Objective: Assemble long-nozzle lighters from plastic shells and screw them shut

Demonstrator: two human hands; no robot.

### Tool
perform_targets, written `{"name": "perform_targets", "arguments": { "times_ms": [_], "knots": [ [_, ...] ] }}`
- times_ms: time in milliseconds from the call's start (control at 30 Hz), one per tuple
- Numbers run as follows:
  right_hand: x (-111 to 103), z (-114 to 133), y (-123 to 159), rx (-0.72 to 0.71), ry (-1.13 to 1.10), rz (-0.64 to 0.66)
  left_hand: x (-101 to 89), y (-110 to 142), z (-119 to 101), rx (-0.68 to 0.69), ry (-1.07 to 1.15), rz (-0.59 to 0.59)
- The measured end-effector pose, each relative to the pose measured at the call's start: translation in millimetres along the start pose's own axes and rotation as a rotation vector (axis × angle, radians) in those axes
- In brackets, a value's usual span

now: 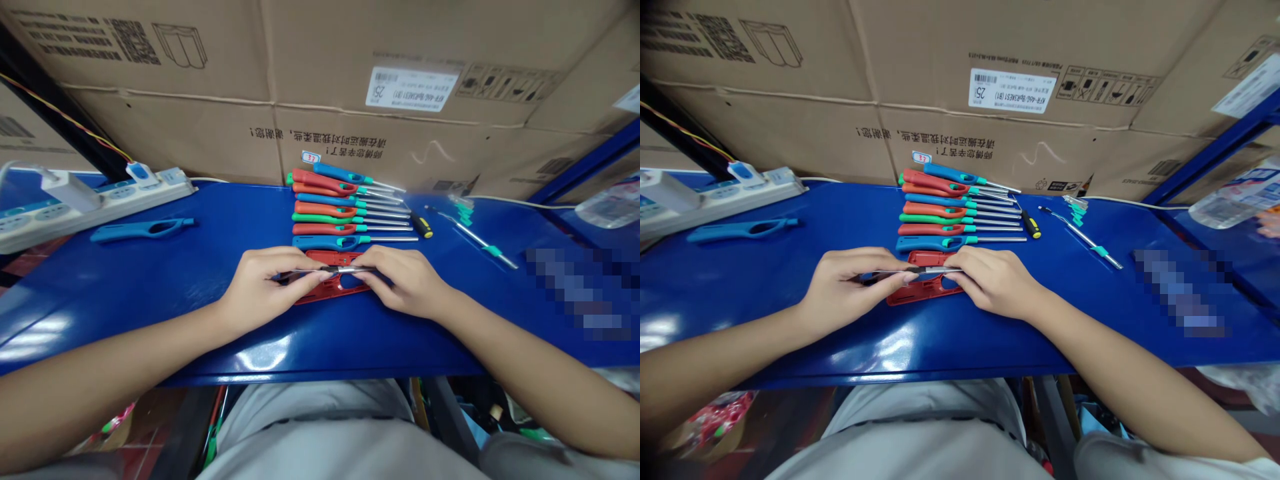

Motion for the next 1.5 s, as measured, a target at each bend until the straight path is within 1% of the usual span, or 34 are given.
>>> {"name": "perform_targets", "arguments": {
  "times_ms": [100,200,400,567,767,1133,1233,1500],
  "knots": [
    [-3.2,0.1,0.0,-0.017,0.011,-0.026,0.6,-0.1,-1.4,0.01,0.015,0.005],
    [-5.0,1.4,-0.1,-0.033,0.022,-0.05,1.8,1.1,-5.7,0.051,0.026,0.004],
    [-0.8,4.7,0.8,-0.038,-0.022,-0.035,2.5,3.0,-9.5,0.106,0.004,0.004],
    [-1.8,11.9,-1.0,-0.093,0.04,-0.032,4.4,4.5,-10.3,0.151,0.003,0.016],
    [-2.0,14.3,-2.5,-0.108,0.101,-0.036,6.7,5.0,-8.6,0.17,0.015,0.021],
    [-6.4,22.2,-4.7,-0.188,0.167,-0.084,12.6,4.0,-5.5,0.11,0.068,0.088],
    [-5.0,25.2,-5.0,-0.214,0.187,-0.074,14.6,2.9,-1.3,0.062,0.084,0.112],
    [0.6,30.2,1.0,-0.289,0.258,-0.029,23.6,0.3,11.3,-0.101,0.171,0.222]
  ]
}}
Point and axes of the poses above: each hand's wrist, its own y-axis away from the middle knuckle, its own x-axis out of the palm, z = x × y, the point moved 9 cm from there along -y, towards the middle knuckle, and after that the axes turned 11 degrees about -x, right-handed, at the moved point
